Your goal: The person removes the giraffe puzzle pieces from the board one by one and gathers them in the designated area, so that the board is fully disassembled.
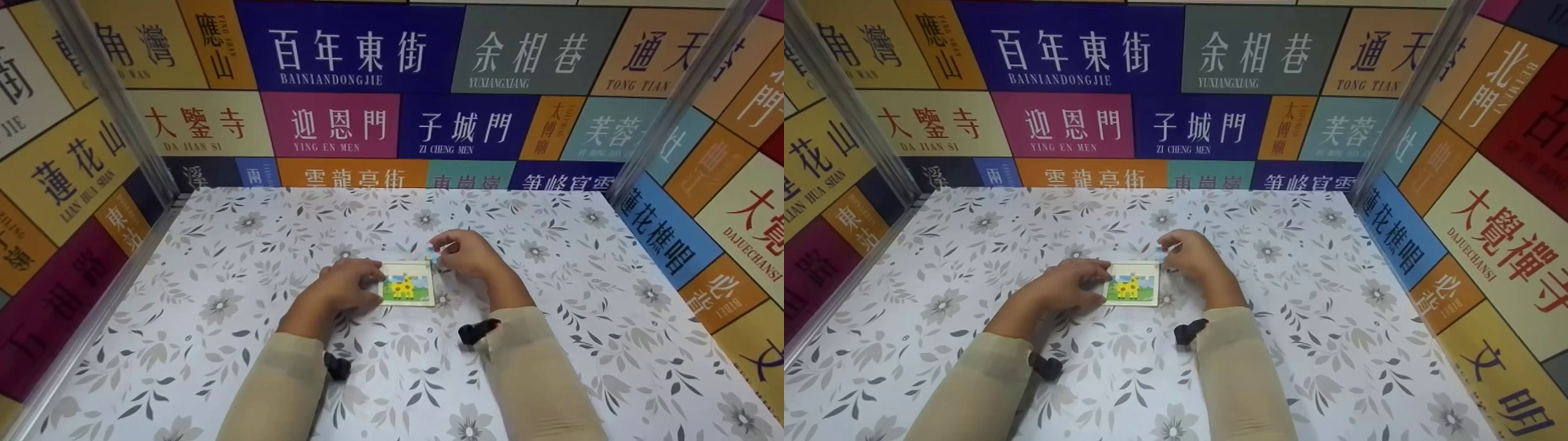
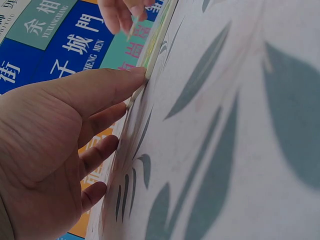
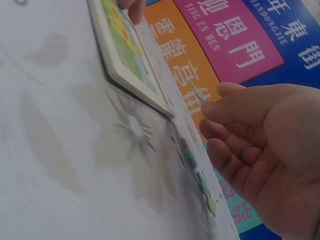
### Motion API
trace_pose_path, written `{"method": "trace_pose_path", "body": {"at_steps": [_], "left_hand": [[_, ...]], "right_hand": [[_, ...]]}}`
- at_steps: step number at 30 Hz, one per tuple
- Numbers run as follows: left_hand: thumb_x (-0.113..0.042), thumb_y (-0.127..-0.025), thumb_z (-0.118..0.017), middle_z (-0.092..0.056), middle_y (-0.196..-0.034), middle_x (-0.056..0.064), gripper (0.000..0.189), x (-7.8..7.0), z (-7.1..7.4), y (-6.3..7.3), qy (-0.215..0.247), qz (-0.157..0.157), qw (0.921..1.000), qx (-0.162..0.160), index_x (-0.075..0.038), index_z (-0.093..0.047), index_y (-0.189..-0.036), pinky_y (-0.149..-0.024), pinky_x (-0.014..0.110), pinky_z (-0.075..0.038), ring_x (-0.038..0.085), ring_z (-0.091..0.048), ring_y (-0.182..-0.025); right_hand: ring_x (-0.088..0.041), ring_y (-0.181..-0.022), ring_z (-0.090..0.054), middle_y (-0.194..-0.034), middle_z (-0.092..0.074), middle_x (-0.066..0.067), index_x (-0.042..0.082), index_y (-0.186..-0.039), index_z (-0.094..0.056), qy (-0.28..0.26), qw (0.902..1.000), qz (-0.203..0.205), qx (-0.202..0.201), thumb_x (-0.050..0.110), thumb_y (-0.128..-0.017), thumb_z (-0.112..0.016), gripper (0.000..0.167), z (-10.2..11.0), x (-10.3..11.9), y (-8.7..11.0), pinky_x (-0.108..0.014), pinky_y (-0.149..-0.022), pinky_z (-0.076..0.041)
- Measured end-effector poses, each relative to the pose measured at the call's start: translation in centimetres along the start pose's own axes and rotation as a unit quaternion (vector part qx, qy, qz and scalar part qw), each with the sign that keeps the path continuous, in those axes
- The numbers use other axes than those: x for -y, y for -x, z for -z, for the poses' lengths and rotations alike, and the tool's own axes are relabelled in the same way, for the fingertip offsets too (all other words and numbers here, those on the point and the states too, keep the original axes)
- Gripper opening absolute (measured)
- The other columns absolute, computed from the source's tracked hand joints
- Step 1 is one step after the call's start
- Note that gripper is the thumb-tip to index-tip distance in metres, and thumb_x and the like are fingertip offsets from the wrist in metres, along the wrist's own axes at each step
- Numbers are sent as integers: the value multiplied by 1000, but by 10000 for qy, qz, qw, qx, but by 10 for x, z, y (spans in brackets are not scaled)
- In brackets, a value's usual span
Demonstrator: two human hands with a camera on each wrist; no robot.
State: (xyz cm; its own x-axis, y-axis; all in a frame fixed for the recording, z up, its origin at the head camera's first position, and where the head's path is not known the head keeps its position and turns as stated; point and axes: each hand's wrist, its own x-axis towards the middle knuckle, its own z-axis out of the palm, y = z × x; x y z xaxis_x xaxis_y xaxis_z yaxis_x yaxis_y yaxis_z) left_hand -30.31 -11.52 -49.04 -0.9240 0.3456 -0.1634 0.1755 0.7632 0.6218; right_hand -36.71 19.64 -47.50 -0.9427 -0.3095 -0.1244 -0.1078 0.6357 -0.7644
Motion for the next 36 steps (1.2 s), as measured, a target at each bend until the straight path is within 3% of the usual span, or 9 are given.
{"method": "trace_pose_path", "body": {"at_steps": [9, 15, 20, 30, 36], "left_hand": [[-33, -88, -84, -51, -163, -19, 40, 0, 1, -1, 47, 85, 9999, 54, -37, -74, -127, -135, 65, -4, 25, -30, -164], [-33, -89, -84, -52, -163, -18, 39, 0, 0, -1, -22, -52, 10000, -9, -35, -75, -127, -134, 67, -8, 27, -31, -164], [-33, -89, -84, -53, -163, -15, 39, 1, 1, 1, -151, -180, 9997, -45, -33, -75, -127, -132, 69, -11, 27, -33, -163], [-34, -89, -83, -52, -163, -15, 40, 1, 1, 0, -121, -159, 9998, -10, -34, -75, -128, -133, 68, -8, 28, -32, -163], [-34, -89, -83, -52, -163, -16, 40, 2, 0, 0, -105, -104, 9999, 5, -35, -74, -129, -133, 69, -7, 27, -31, -164]], "right_hand": [[-30, -123, -66, -138, -70, -10, 10, -142, -67, -335, 9977, 32, -585, 11, -102, -67, 40, 27, -22, 7, -39, -94, -57], [-31, -124, -65, -139, -68, -8, 11, -142, -65, -557, 9961, -305, -608, 10, -102, -64, 41, 41, -38, 13, -45, -100, -57], [-34, -130, -64, -143, -67, -14, 7, -143, -64, -295, 9969, -313, -655, 7, -102, -63, 42, 50, -52, 16, -42, -101, -56], [-31, -133, -60, -145, -66, -9, 14, -144, -64, -429, 9927, -889, -696, 6, -101, -64, 44, 55, -62, 19, -34, -83, -56], [-31, -132, -58, -142, -66, -12, 11, -141, -65, -591, 9915, -933, -693, 2, -99, -65, 44, 55, -67, 22, -37, -97, -52]]}}
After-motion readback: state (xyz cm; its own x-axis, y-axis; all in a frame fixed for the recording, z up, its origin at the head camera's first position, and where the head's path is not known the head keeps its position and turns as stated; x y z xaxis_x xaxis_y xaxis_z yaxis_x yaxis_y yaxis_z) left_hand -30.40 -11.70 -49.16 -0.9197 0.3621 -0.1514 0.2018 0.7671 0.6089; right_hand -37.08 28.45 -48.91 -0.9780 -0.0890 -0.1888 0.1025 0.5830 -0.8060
